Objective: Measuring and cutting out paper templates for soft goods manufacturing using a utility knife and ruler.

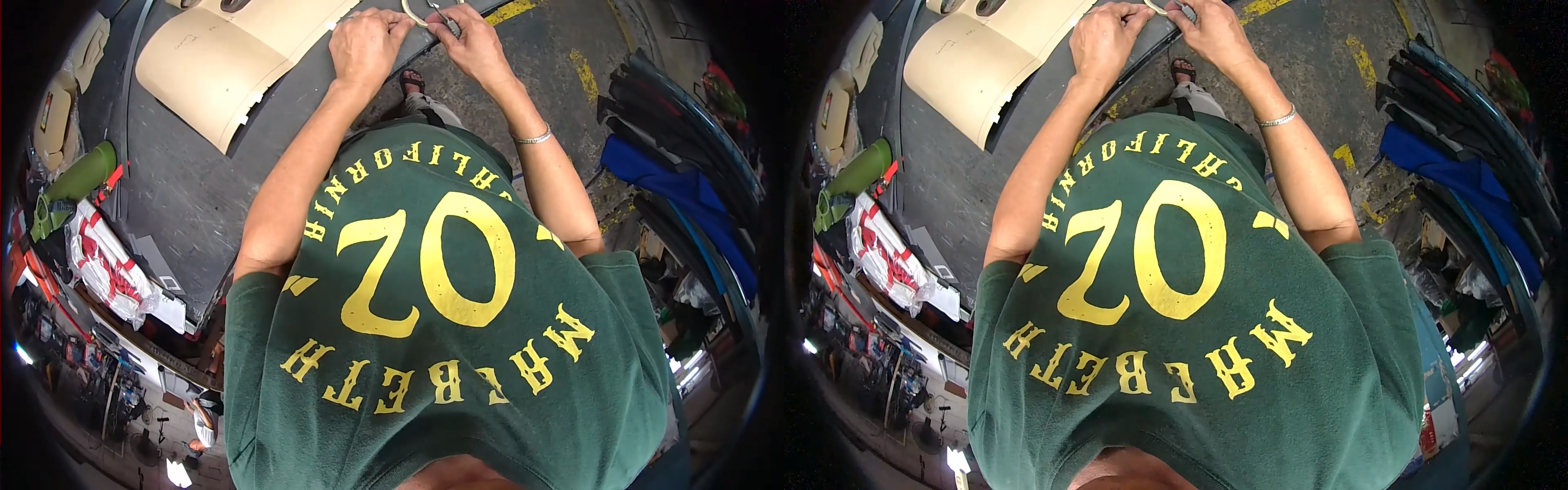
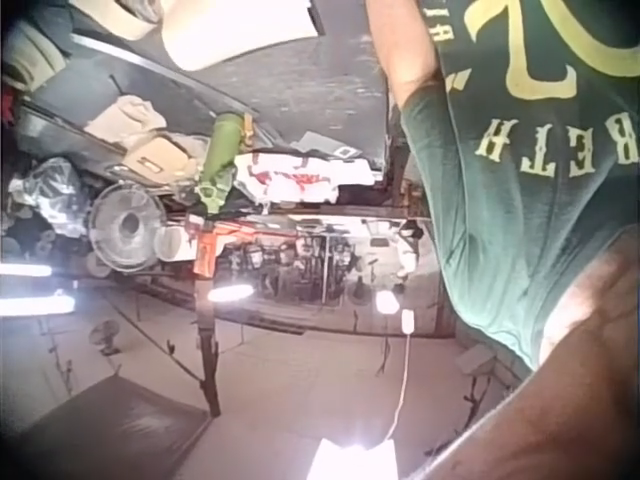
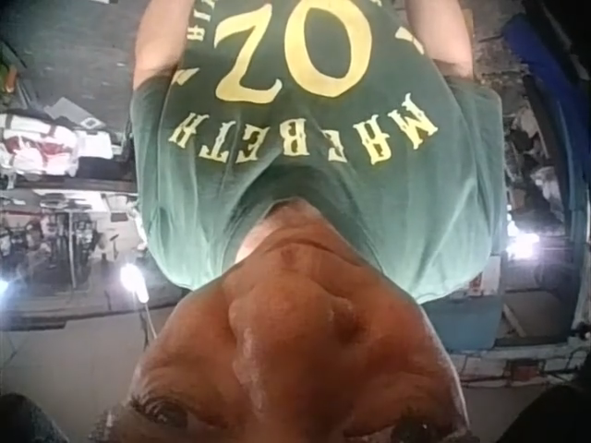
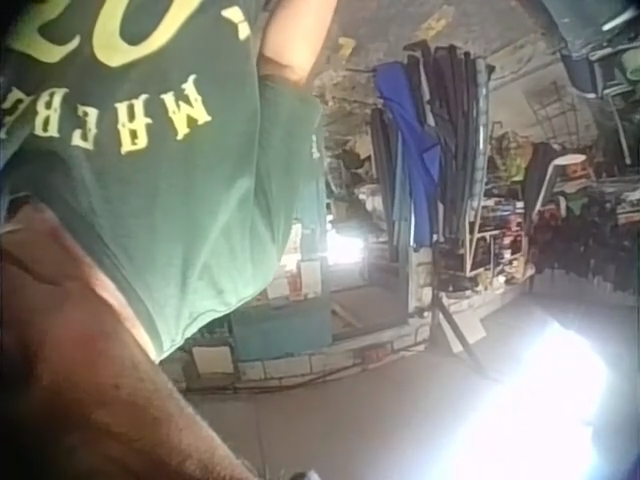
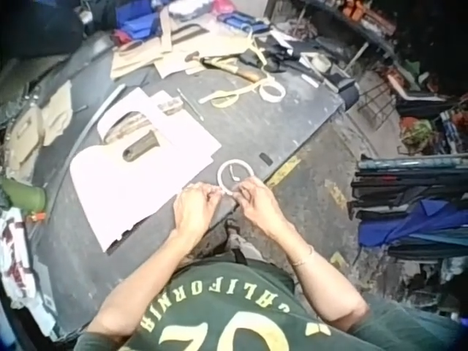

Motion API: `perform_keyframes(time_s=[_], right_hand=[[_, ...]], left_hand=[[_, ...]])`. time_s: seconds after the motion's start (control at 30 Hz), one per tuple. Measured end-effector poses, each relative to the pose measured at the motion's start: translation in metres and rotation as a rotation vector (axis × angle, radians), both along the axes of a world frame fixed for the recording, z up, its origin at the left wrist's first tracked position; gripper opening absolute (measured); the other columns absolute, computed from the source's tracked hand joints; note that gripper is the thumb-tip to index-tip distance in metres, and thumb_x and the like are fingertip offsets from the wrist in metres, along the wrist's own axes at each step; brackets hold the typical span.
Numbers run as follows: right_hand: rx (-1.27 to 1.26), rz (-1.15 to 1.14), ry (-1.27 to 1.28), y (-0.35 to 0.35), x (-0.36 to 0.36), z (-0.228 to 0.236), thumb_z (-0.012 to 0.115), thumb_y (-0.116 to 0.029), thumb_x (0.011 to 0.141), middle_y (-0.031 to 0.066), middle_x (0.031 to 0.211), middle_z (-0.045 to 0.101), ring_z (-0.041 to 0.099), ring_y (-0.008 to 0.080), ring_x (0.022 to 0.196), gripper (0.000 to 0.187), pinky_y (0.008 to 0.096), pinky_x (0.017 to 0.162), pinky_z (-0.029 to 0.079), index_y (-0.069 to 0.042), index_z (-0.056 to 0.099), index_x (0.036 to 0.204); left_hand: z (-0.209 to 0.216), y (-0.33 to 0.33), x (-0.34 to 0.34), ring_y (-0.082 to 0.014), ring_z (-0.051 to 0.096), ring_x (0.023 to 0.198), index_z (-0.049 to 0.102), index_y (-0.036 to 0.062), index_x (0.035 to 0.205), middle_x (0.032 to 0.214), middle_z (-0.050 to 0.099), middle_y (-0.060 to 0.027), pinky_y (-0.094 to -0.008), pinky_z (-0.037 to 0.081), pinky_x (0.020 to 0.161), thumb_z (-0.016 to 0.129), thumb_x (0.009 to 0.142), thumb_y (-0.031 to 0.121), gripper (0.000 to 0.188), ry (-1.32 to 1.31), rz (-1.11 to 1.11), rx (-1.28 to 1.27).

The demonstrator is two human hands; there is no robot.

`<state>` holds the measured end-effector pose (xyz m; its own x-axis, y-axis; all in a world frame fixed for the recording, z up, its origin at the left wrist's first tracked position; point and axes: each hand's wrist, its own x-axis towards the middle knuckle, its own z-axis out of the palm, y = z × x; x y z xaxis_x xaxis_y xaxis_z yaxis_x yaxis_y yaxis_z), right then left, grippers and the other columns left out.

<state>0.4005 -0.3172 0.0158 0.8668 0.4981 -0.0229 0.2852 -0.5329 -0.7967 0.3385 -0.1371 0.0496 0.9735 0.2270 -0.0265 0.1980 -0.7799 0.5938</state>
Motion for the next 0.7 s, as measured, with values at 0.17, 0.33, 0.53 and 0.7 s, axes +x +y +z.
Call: perform_keyframes(time_s=[0.17, 0.33, 0.53, 0.7], right_hand=[[-0.002, -0.004, 0.017, 0.003, 0.003, 0.0, 0.069, -0.013, 0.092, 0.0207, 0.1, 0.065, 0.066, 0.0384, 0.097, 0.02, 0.0421, 0.085, 0.053, 0.002, 0.069, 0.105], [-0.055, -0.031, -0.025, 0.006, 0.004, 0.003, 0.069, -0.013, 0.092, 0.0222, 0.102, 0.064, 0.066, 0.039, 0.098, 0.021, 0.0429, 0.084, 0.053, 0.002, 0.068, 0.106], [0.154, -0.185, -0.031, 0.005, -0.024, 0.016, 0.067, -0.011, 0.093, 0.0247, 0.112, 0.063, 0.066, 0.0424, 0.097, 0.017, 0.043, 0.084, 0.054, 0.003, 0.064, 0.103], [0.147, -0.023, -0.333, 0.004, -0.042, 0.022, 0.065, -0.012, 0.096, 0.0101, 0.136, 0.062, 0.068, 0.034, 0.098, 0.013, 0.0419, 0.088, 0.055, -0.002, 0.058, 0.098]], left_hand=[[0.017, -0.005, 0.009, -0.0376, 0.069, 0.091, 0.072, 0.0044, 0.088, 0.089, 0.07, -0.0141, -0.0469, 0.054, 0.08, 0.068, 0.087, 0.013, 0.01, 0.079, -0.025, -0.018], [0.009, 0.0, 0.007, -0.0394, 0.063, 0.109, 0.069, 0.0019, 0.088, 0.11, 0.068, -0.019, -0.0489, 0.054, 0.087, 0.066, 0.087, 0.012, 0.01, -0.146, -0.223, 0.041], [-0.012, 0.007, -0.004, -0.0421, 0.061, 0.122, 0.065, -0.0022, 0.087, 0.124, 0.067, -0.0242, -0.0466, 0.053, 0.101, 0.064, 0.087, 0.008, 0.01, -0.262, -0.307, -0.044], [-0.002, 0.011, 0.002, -0.0418, 0.063, 0.121, 0.064, -0.003, 0.084, 0.126, 0.067, -0.0259, -0.0451, 0.053, 0.101, 0.064, 0.086, 0.006, 0.01, -0.146, -0.304, -0.107]])
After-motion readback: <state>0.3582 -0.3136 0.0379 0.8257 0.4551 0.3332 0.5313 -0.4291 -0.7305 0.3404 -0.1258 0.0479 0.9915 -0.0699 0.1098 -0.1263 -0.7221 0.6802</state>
